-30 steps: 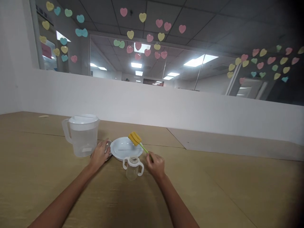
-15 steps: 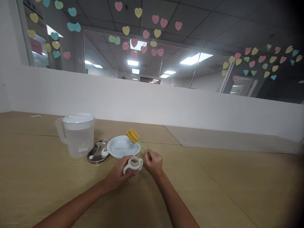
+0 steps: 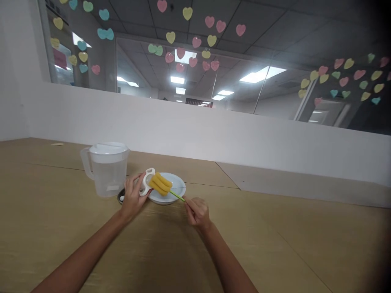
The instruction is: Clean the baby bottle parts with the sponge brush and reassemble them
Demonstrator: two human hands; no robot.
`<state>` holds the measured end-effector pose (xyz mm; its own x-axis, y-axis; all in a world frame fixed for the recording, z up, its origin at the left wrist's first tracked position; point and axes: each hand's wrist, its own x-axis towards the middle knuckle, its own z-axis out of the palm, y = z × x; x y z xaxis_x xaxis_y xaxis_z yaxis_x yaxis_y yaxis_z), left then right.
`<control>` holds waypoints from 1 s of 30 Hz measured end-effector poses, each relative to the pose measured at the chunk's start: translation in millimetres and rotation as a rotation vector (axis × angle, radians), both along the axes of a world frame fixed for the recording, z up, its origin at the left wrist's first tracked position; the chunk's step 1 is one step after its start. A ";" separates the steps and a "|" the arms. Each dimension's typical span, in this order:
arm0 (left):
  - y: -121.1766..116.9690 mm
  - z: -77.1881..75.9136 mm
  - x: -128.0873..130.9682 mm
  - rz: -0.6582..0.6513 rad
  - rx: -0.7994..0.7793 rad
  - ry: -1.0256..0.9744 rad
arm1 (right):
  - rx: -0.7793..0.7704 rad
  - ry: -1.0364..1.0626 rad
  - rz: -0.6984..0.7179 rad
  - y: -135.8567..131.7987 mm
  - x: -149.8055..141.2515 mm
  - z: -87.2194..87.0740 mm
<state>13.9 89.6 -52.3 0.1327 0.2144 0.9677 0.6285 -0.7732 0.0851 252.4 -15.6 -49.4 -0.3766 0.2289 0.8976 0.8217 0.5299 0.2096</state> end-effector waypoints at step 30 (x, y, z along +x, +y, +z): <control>-27.3 13.6 14.4 -0.038 0.390 0.413 | -0.020 -0.130 -0.131 -1.1 -16.4 -2.2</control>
